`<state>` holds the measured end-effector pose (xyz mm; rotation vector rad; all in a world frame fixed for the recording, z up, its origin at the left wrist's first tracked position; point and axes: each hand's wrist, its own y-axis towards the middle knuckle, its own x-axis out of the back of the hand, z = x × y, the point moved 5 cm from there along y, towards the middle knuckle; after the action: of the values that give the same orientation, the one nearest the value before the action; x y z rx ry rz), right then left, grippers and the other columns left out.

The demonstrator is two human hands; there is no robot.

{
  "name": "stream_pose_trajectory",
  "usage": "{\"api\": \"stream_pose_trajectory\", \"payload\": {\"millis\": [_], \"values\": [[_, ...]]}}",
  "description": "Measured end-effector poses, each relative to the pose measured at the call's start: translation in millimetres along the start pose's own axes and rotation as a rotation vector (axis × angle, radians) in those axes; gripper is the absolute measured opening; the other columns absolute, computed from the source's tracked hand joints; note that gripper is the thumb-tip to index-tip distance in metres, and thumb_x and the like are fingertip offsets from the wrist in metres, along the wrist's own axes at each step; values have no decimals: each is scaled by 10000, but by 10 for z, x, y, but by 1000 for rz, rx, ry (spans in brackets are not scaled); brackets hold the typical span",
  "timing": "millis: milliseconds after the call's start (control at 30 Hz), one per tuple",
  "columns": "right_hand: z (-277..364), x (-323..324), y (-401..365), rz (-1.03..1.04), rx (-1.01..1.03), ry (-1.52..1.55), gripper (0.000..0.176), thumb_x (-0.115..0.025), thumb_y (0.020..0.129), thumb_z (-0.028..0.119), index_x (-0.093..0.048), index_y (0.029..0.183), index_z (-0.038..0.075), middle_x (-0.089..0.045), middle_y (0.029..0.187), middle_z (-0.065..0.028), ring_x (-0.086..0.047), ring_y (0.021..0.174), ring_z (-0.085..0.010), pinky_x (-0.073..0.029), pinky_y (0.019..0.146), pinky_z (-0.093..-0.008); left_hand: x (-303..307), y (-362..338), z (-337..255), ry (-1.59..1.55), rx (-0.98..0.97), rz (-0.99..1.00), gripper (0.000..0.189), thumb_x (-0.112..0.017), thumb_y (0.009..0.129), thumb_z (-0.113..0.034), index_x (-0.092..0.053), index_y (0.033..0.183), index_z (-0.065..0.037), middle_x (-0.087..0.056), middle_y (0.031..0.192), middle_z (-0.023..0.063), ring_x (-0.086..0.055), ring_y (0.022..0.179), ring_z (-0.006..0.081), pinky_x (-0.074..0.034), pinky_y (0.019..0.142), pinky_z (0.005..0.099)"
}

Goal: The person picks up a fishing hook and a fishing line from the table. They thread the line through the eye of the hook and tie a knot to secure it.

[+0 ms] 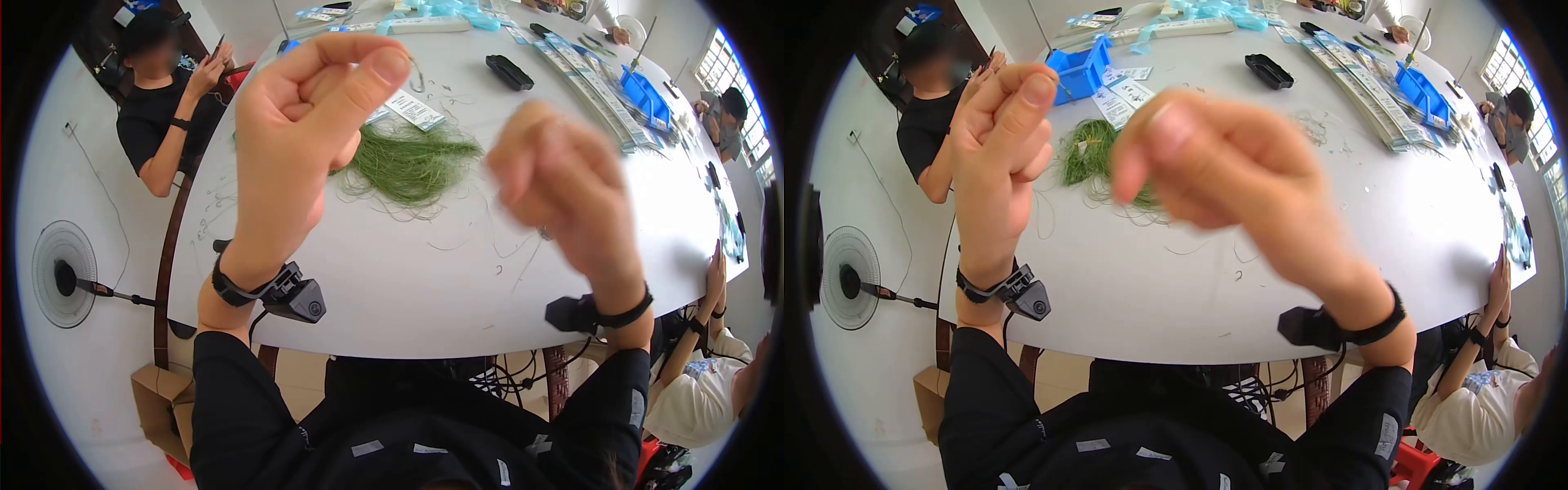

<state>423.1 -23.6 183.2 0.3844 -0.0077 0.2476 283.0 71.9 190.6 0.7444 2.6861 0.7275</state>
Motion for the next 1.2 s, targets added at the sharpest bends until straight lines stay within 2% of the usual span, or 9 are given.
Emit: {"api": "stream_pose_trajectory", "payload": {"millis": [67, 167, 267, 467, 667, 700, 800, 1033, 1200], "values": [[204, 120, -39, -153, 185, -133, 284, -371, 932, 253, -484, 766, 53, -425, 673, -27, -341, 543, -77, -299, 481, -224, 21, 15, -28, -55, 36, 11, 183, -671, 790, -117, -626, 895, 26, -323, 501, -122, -213, 422, -33, -138, 389, 174], [340, 276, -24, -44, 444, -118, 169, -463, 881, 219, -475, 762, 100, -493, 1037, -192, -426, 991, -275, -342, 810, -329, -15, -24, -9, 20, 34, 99, 200, -616, 840, -190, -577, 921, -12, -298, 541, -115, -197, 416, -17, -125, 391, 185], [424, 438, -165, -8, 494, 296, 100, -515, 840, 134, -502, 741, 145, -482, 1217, -131, -418, 1153, -240, -301, 957, -368, -9, -71, -31, 64, 38, 109, 199, -610, 846, -198, -569, 903, -12, -305, 537, -113, -194, 420, -15, -128, 392, 184], [533, 386, -78, 58, 283, 690, 100, -375, 898, -9, -435, 917, 69, -431, 783, -5, -369, 566, -107, -352, 630, -264, -3, -94, 10, 145, -98, 254, 169, -629, 835, -170, -556, 853, -19, -323, 532, -111, -217, 448, -20, -139, 402, 170], [432, 438, -172, -98, 251, 388, 431, -426, 899, 47, -261, 1288, -39, -425, 783, -10, -332, 541, -78, -289, 415, -196, -24, -146, -58, 262, -139, 295, 149, -652, 813, -133, -554, 841, -25, -413, 595, -88, -272, 498, -29, -187, 451, 134], [384, 516, -249, -312, 204, 0, 614, -492, 875, 116, -149, 1345, -79, -485, 763, -14, -383, 530, -54, -290, 378, -170, -24, -154, -71, 279, -153, 295, 149, -657, 807, -128, -555, 840, -25, -432, 615, -79, -279, 504, -30, -186, 456, 131], [322, 371, -237, -556, 197, -445, 573, -520, 851, 161, -254, 1287, -99, -529, 709, -26, -401, 472, -27, -265, 365, -145, -45, -184, -120, 315, -157, 296, 152, -672, 790, -115, -557, 836, -27, -478, 664, -52, -323, 537, -21, -222, 495, 128], [203, 13, -85, -353, 142, -263, 441, -559, 800, 134, -331, 1124, -61, -584, 587, -98, -468, 439, -65, -325, 428, -150, -164, -191, -54, 213, -276, 480, 143, -685, 762, -99, -569, 818, -36, -508, 720, -1, -468, 770, 120, -360, 850, 323], [201, -43, -93, -277, -95, -181, 423, -552, 743, 63, -311, 1070, -53, -571, 577, -94, -539, 490, -115, -398, 497, -173, -137, -219, -98, 251, -286, 450, 138, -703, 729, -89, -588, 800, -61, -516, 798, 35, -468, 849, 166, -361, 884, 387]]}}
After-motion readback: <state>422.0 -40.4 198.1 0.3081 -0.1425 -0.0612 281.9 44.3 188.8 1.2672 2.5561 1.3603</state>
